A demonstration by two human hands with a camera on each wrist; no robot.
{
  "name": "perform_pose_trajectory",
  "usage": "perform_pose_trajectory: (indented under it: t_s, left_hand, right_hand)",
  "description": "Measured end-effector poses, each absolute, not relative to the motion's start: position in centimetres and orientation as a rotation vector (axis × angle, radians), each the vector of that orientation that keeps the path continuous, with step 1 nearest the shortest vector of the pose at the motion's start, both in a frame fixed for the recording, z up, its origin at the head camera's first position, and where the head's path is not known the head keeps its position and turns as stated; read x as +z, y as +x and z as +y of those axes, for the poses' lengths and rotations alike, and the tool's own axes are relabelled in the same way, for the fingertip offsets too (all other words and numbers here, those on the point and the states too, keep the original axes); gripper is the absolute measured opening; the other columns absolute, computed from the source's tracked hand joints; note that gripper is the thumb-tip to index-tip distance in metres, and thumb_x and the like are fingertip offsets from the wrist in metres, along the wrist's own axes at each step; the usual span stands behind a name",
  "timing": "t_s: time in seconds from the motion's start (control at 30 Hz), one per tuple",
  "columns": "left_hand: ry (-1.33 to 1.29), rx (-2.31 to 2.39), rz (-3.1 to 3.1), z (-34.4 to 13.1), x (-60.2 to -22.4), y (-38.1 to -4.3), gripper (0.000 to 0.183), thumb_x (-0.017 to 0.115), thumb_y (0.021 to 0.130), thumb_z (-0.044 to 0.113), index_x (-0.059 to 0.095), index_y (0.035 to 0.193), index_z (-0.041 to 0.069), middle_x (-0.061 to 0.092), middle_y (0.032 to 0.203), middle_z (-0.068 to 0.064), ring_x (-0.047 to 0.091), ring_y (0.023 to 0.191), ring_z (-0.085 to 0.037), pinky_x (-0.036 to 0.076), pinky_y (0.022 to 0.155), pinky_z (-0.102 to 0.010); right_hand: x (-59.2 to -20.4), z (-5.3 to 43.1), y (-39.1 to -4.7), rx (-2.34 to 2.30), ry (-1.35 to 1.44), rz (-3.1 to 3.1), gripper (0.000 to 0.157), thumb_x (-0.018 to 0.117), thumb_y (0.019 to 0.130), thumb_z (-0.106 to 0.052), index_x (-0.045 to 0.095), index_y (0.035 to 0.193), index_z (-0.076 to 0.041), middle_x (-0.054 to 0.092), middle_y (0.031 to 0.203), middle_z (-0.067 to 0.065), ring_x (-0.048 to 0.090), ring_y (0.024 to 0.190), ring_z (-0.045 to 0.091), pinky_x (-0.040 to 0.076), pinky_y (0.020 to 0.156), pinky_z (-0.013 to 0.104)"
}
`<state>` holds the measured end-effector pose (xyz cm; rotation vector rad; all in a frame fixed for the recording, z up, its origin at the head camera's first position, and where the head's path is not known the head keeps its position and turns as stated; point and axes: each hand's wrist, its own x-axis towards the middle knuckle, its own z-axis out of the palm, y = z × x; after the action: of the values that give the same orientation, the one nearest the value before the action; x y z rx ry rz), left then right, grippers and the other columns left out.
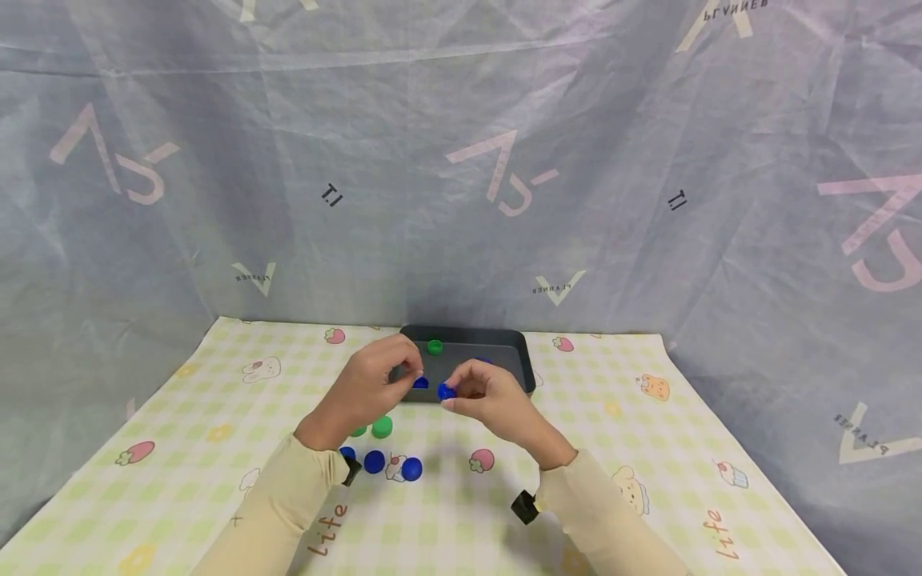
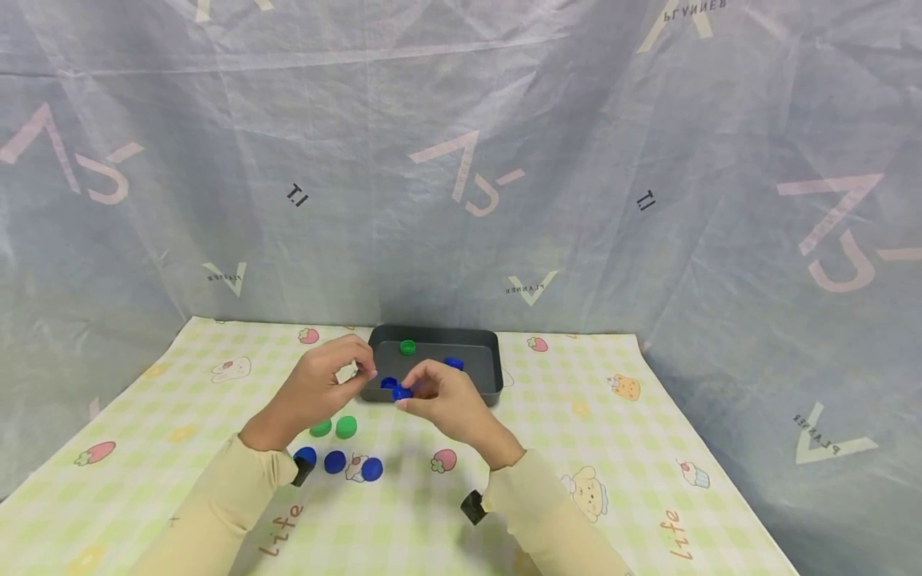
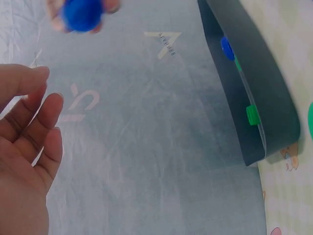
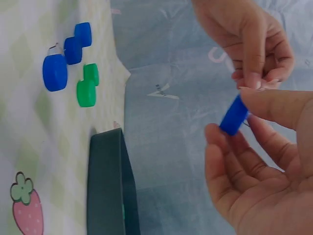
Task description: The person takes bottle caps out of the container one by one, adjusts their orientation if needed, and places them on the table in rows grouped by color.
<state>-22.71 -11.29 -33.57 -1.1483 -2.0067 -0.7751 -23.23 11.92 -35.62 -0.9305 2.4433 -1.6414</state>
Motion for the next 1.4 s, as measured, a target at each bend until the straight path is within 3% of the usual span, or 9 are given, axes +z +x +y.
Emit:
perform_pose_trajectory:
  t_s: [0.1, 0.33, 0.53, 0.83, 1.4]
  left_hand:
    - [-1.143, -0.767, -2.007, -11.5, -33.4, -22.7, 0.028, 0.069, 0.084, -0.011, 0.06, 0.084, 0.016, 0.06, 0.085, 0.004, 0.056, 0.079, -0.009, 0.049, 0.072, -0.023]
    - [-1.131, -0.734, -2.023, -11.5, -33.3, -22.7, 0.027, 0.07, 0.084, -0.01, 0.06, 0.084, 0.016, 0.061, 0.086, 0.004, 0.056, 0.08, -0.009, 0.051, 0.074, -0.025]
    - [-1.14, -0.725, -2.013, -11.5, -33.5, -22.9, 0.028, 0.069, 0.083, -0.01, 0.06, 0.083, 0.017, 0.061, 0.085, 0.005, 0.057, 0.078, -0.008, 0.053, 0.072, -0.028]
    - [-1.173, -0.72, -1.986, -11.4, -33.6, -22.9, 0.027, 0.068, 0.085, -0.009, 0.06, 0.08, 0.016, 0.06, 0.084, 0.005, 0.055, 0.076, -0.009, 0.053, 0.067, -0.033]
    - [-1.17, -0.708, -2.016, -11.5, -33.8, -23.0, 0.02, 0.07, 0.085, -0.005, 0.062, 0.082, 0.013, 0.061, 0.084, 0.006, 0.058, 0.077, -0.009, 0.053, 0.07, -0.027]
  right_hand:
    - [-36.1, 11.9, -23.4, -1.472, -0.952, 2.508, 0.019, 0.077, 0.088, -0.013, 0.066, 0.102, -0.014, 0.071, 0.088, 0.001, 0.067, 0.081, 0.017, 0.055, 0.07, 0.031]
    - [-37.3, 11.8, -24.0, -1.158, -0.978, 2.532, 0.024, 0.08, 0.084, -0.012, 0.065, 0.101, -0.018, 0.066, 0.097, -0.009, 0.066, 0.089, 0.013, 0.054, 0.076, 0.03]
    - [-39.0, 10.9, -24.2, -0.992, -0.965, 2.504, 0.027, 0.082, 0.082, -0.011, 0.066, 0.103, -0.015, 0.066, 0.096, -0.008, 0.065, 0.085, 0.01, 0.053, 0.067, 0.027]
    - [-40.6, 10.3, -23.9, -0.78, -0.978, 2.506, 0.029, 0.086, 0.078, -0.015, 0.064, 0.096, -0.02, 0.064, 0.089, -0.01, 0.06, 0.079, 0.002, 0.049, 0.076, 0.022]
    - [-41.3, 9.9, -23.7, -0.698, -1.0, 2.495, 0.026, 0.087, 0.077, -0.013, 0.066, 0.091, -0.02, 0.063, 0.085, -0.013, 0.057, 0.077, 0.001, 0.048, 0.076, 0.02]
